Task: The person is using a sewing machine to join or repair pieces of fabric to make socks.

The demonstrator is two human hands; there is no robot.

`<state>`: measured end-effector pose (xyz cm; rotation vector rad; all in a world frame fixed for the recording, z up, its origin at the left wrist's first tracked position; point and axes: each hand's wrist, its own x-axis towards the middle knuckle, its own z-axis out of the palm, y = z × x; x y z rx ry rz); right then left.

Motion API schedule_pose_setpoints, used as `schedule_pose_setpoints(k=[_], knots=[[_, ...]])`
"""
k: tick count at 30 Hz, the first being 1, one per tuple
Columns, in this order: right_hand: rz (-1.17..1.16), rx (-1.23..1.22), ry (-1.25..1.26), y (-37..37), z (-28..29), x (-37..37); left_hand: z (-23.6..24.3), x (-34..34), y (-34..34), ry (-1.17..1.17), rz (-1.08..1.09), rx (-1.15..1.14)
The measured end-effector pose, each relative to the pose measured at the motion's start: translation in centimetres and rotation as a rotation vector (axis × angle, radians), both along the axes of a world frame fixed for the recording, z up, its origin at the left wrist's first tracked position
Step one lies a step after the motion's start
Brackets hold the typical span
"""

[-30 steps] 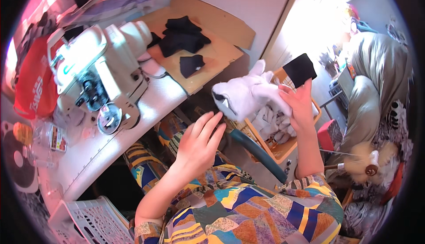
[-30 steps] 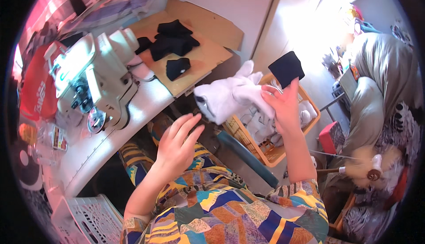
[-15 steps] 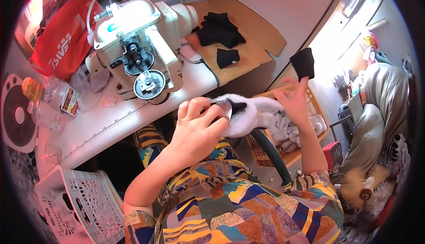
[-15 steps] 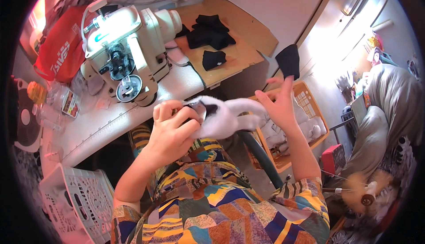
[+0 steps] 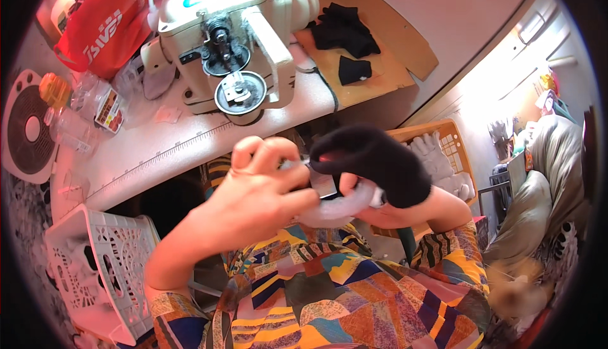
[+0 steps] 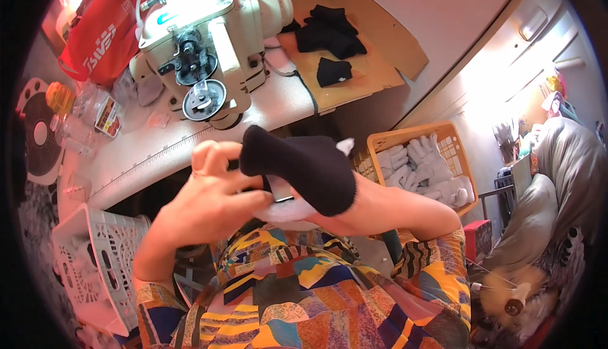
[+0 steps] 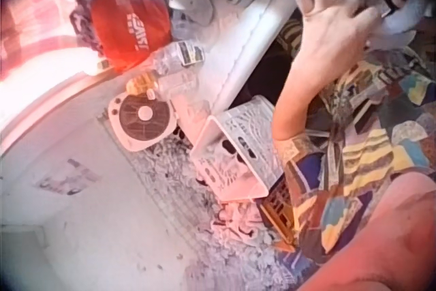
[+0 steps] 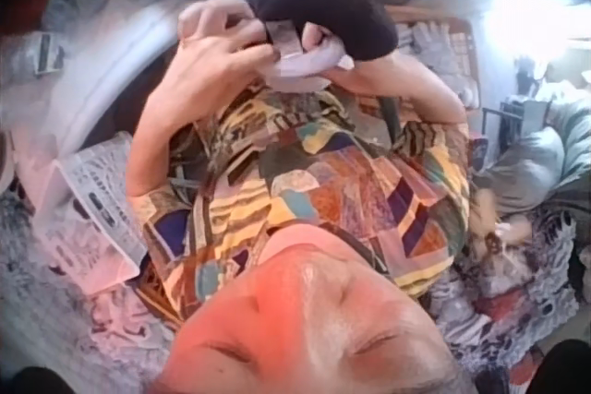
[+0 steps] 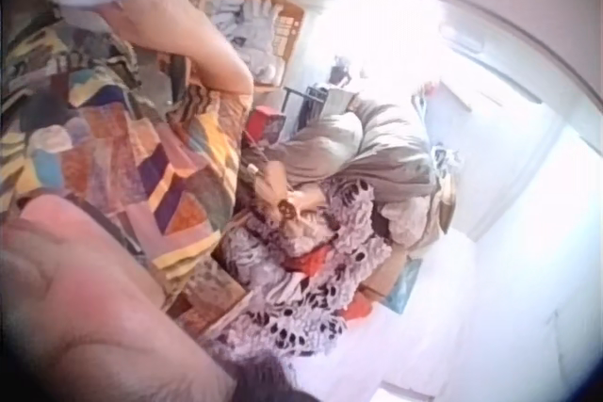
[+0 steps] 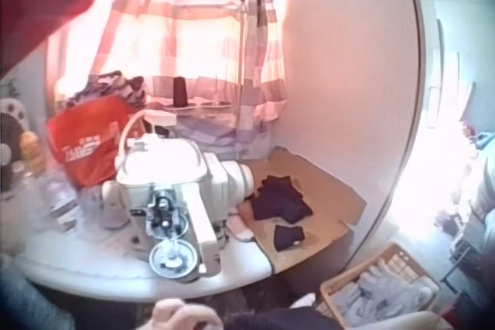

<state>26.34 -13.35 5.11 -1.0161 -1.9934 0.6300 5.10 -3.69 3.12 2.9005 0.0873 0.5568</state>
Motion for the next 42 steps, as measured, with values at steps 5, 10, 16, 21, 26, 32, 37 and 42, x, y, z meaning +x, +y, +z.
schedule_pose_setpoints(k=[5,10,16,21,26,32,37,42], knots=[[0.047,0.002,-0.337,1.0,3.5,-1.3,-0.6,-1.9,1.5,0.036,-0.003,-0.111],[0.077,0.049,-0.445,-0.3,-0.7,1.3,1.0,-2.0,0.1,0.064,0.051,0.042],[0.152,-0.027,-0.595,0.0,-0.7,2.2,0.6,-1.4,-0.6,0.075,0.057,0.087],[0.319,0.052,-0.501,2.1,-1.1,2.4,-1.5,-1.9,-0.6,-0.126,-0.021,-0.191],[0.373,0.088,-0.335,3.6,-2.2,1.8,0.2,-1.7,0.4,-0.098,-0.247,-0.270],[0.266,-0.047,-0.229,5.0,-2.9,0.8,-0.7,-1.5,2.1,-0.131,-0.270,-0.306],[0.243,0.118,-0.329,5.4,-3.1,-0.5,-1.9,-1.4,3.1,-0.207,-0.118,-0.193],[0.131,0.181,-0.341,6.7,-4.8,-0.5,-1.7,-1.9,3.7,-0.187,0.012,-0.246]])
